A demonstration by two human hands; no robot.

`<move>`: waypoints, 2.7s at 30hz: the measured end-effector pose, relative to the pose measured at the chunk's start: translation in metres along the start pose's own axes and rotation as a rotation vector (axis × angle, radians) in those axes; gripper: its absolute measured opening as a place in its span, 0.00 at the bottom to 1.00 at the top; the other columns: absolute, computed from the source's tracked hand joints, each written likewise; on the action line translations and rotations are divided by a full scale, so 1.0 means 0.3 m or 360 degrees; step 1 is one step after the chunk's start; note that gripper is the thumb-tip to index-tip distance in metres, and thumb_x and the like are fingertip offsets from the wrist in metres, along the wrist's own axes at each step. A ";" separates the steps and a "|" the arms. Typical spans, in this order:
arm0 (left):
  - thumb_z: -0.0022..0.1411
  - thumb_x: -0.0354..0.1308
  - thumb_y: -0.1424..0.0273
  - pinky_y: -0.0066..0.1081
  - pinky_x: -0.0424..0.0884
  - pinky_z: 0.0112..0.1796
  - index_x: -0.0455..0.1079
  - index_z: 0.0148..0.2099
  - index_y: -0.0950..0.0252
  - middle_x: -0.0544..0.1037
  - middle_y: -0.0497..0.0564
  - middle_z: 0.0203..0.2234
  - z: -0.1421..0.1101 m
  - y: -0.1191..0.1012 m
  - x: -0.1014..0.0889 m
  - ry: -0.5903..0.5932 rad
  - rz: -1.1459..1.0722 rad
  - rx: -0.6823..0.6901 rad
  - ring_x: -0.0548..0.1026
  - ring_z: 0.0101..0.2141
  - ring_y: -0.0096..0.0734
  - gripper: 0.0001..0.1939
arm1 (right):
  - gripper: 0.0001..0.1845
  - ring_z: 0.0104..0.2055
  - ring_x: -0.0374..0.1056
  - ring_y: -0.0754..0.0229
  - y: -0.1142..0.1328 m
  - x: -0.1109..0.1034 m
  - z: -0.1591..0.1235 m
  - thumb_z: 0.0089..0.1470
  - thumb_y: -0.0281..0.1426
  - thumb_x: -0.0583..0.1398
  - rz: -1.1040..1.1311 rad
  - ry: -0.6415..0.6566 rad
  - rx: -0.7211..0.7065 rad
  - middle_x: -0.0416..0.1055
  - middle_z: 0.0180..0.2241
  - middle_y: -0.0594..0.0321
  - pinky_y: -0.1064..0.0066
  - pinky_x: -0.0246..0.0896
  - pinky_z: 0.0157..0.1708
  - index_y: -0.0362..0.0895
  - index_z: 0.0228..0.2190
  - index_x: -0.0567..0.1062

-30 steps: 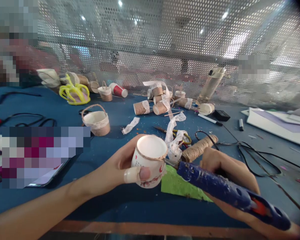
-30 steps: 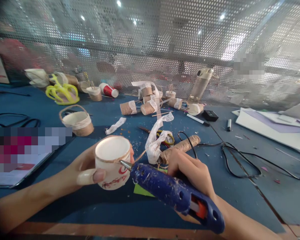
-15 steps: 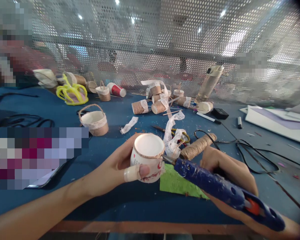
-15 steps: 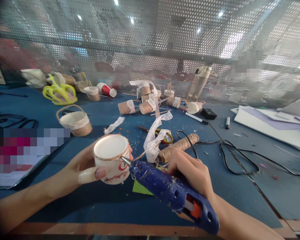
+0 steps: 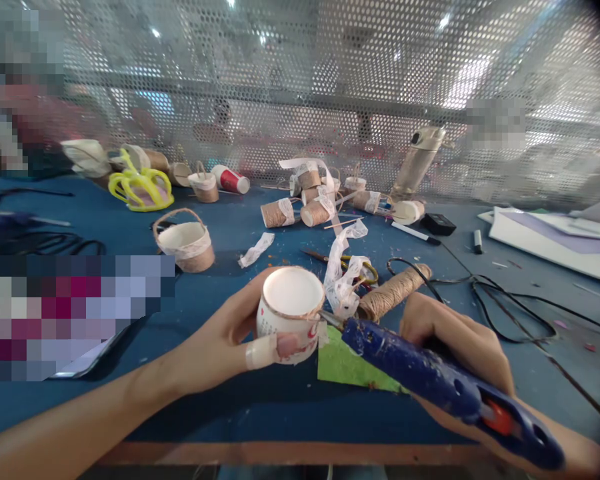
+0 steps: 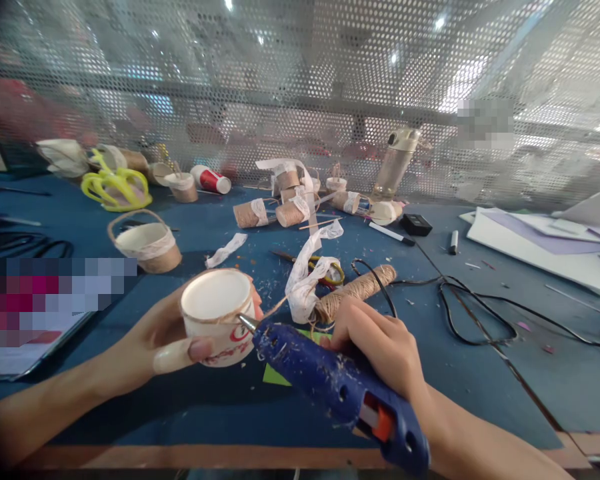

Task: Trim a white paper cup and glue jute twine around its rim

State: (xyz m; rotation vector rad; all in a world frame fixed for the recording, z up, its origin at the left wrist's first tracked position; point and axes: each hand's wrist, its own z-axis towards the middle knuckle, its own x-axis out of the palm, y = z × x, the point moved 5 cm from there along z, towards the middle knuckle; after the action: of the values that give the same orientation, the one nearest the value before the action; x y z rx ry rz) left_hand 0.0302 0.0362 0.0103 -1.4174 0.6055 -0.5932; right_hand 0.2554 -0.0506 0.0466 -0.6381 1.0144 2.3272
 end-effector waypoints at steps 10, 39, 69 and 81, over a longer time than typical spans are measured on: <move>0.56 0.69 0.62 0.34 0.74 0.45 0.65 0.56 0.56 0.76 0.49 0.43 0.008 -0.004 0.032 0.0052 -0.0149 -0.0194 0.75 0.44 0.38 0.28 | 0.13 0.24 0.57 0.66 -0.003 0.007 0.000 0.53 0.24 0.61 -0.0022 0.0043 -0.0075 0.58 0.25 0.69 0.73 0.52 0.23 0.48 0.27 0.60; 0.57 0.68 0.62 0.37 0.71 0.52 0.67 0.58 0.55 0.79 0.51 0.50 0.001 -0.017 0.025 0.0003 -0.0346 -0.0184 0.75 0.52 0.45 0.27 | 0.15 0.21 0.53 0.66 -0.001 -0.006 0.011 0.56 0.25 0.60 -0.0113 -0.0016 0.0062 0.56 0.22 0.71 0.73 0.48 0.20 0.48 0.25 0.57; 0.58 0.68 0.62 0.36 0.70 0.49 0.64 0.57 0.56 0.76 0.52 0.48 0.012 -0.012 0.027 0.0100 -0.0345 -0.0161 0.75 0.50 0.43 0.27 | 0.16 0.21 0.54 0.66 -0.017 -0.002 0.002 0.54 0.25 0.60 -0.0099 0.0009 0.0119 0.58 0.21 0.70 0.72 0.49 0.19 0.48 0.25 0.58; 0.58 0.67 0.61 0.34 0.69 0.49 0.69 0.54 0.58 0.77 0.51 0.48 0.024 -0.006 0.022 0.0091 -0.0238 -0.0156 0.74 0.49 0.42 0.23 | 0.14 0.22 0.57 0.65 -0.003 -0.001 0.006 0.54 0.22 0.59 -0.0038 0.0032 0.0114 0.60 0.22 0.70 0.72 0.51 0.21 0.48 0.25 0.59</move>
State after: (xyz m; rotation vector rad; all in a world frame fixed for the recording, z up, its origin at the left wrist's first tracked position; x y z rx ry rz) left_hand 0.0401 0.0366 0.0124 -1.5517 0.5835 -0.7330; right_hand 0.2557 -0.0489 0.0473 -0.6436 1.0880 2.2574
